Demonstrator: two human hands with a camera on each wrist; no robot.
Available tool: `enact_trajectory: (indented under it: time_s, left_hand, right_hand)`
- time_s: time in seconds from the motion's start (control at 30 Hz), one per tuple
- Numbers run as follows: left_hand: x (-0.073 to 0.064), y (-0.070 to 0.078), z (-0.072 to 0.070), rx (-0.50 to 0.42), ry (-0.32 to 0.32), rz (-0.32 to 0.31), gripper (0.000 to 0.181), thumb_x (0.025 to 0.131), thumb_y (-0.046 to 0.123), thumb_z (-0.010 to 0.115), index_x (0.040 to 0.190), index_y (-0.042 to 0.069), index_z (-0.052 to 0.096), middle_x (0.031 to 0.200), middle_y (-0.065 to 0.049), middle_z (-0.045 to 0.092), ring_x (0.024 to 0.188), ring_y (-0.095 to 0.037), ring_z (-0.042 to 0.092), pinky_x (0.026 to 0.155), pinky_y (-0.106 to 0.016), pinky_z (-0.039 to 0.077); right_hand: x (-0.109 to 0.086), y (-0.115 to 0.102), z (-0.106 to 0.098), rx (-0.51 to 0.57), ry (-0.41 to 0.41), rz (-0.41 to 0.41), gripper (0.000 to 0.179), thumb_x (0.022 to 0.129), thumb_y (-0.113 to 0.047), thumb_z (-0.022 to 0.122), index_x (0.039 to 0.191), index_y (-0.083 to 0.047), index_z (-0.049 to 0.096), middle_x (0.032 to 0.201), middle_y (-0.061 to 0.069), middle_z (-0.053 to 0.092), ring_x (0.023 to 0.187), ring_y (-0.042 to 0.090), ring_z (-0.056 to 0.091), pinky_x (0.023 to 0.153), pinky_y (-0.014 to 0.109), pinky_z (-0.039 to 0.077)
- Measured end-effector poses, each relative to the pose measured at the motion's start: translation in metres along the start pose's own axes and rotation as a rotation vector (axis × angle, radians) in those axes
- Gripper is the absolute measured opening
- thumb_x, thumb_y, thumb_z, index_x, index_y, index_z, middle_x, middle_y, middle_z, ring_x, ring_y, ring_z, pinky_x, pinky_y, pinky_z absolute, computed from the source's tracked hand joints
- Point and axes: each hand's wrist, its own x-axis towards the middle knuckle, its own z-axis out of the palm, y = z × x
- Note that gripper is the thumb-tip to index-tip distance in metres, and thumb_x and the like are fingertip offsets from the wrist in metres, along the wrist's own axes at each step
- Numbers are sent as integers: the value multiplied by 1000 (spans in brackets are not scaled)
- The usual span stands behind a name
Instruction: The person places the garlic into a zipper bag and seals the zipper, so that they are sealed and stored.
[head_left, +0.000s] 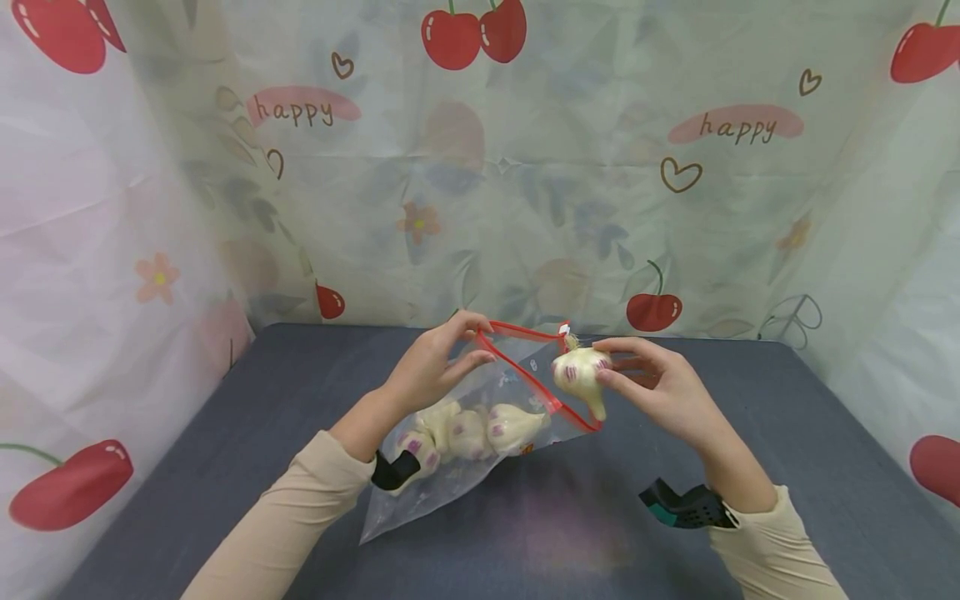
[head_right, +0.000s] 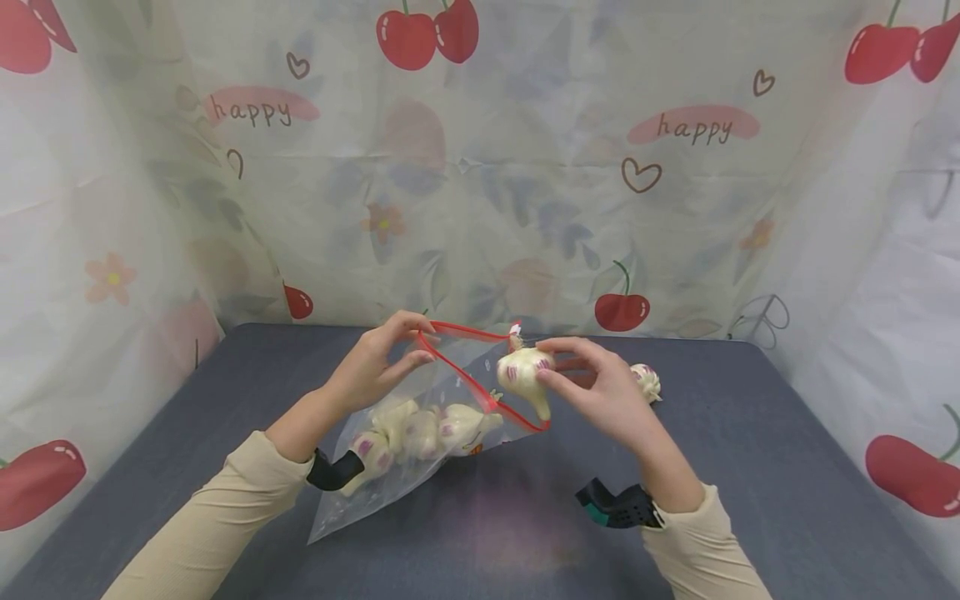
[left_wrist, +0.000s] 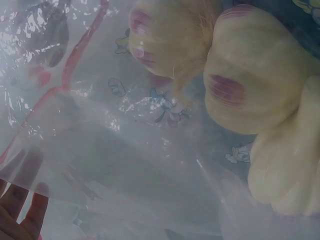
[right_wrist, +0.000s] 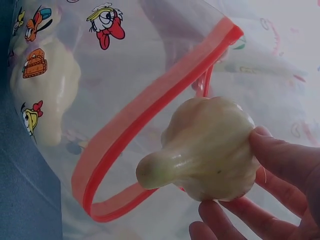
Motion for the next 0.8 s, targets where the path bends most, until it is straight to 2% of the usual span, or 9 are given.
enact_trajectory:
  time_s: [0.2,0.5,0.8]
  left_hand:
    - [0,0,0,-9,3,3,33,85,17,67,111,8,49,105,-9,63,103,-27,65,84,-39,54]
    - [0,0,0,-17,-2,-9,32,86,18,66,112,8,49,106,-12,64,105,-28,64,88,-40,53]
    - [0,-1,1,-10,9,11,31,85,14,67,111,9,49,105,-9,64,103,-27,65,86,-39,53]
  right_hand:
    - [1,-2,4,1,-25,-10,33,88,-17,65,120,-11,60,117,8,61,93,-7,61,79,16,52]
    - [2,0,10,44,-49,-36,33,87,-15,66,119,-10,60,118,9,61,96,-4,62,82,20,53]
    - [5,-2,15,39,-76,-37,33,87,-14,66,119,-10,60,119,9,62,96,2,63,85,25,53]
